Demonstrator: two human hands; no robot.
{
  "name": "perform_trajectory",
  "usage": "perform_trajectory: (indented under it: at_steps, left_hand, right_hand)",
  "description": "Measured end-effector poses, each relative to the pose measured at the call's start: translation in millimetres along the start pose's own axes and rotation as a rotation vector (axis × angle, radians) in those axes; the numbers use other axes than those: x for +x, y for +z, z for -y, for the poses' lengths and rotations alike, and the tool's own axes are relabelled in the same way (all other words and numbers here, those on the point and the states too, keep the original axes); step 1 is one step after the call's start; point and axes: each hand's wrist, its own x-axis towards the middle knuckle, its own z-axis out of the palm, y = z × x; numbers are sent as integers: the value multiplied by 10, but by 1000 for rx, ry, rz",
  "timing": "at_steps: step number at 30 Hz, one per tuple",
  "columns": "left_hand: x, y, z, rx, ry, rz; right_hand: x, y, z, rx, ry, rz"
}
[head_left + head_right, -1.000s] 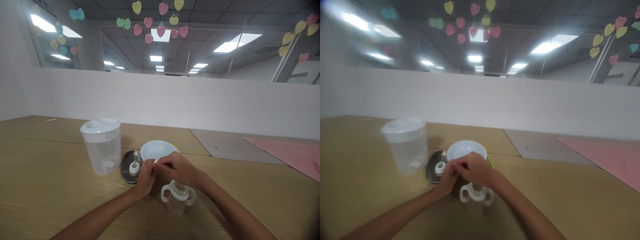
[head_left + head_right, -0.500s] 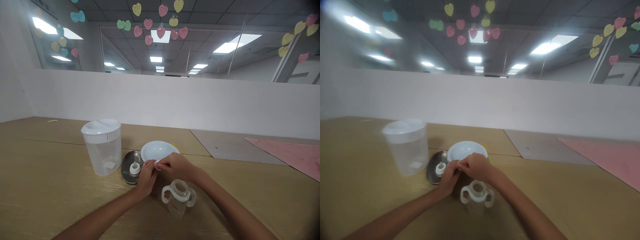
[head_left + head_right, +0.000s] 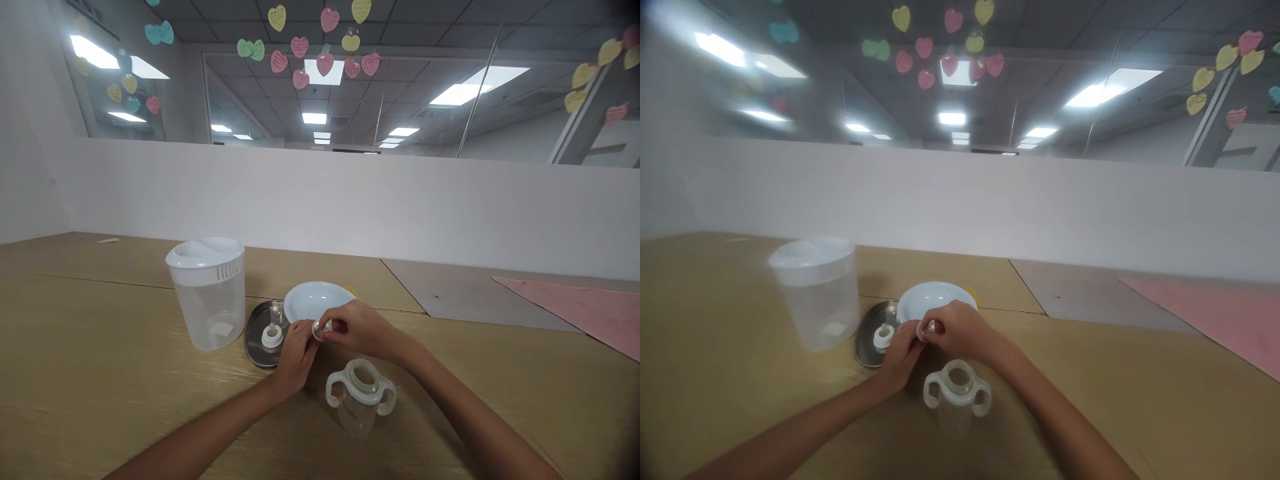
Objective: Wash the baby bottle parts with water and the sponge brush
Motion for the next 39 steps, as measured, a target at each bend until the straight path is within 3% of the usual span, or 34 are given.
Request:
perform_trajectory:
  at_steps: [7,25,39]
  left_hand:
    - [-3,1,-3,1,7,-1]
    - [-14,-1,6,-3,18,1]
    - [0,-9,-13,-23,-1,2]
  right_hand:
    - [18,42,-36,-115,5,-36]
    - [39,92,-12,-130,-46,-14]
    - [-7,25,64,-95,-215,-123]
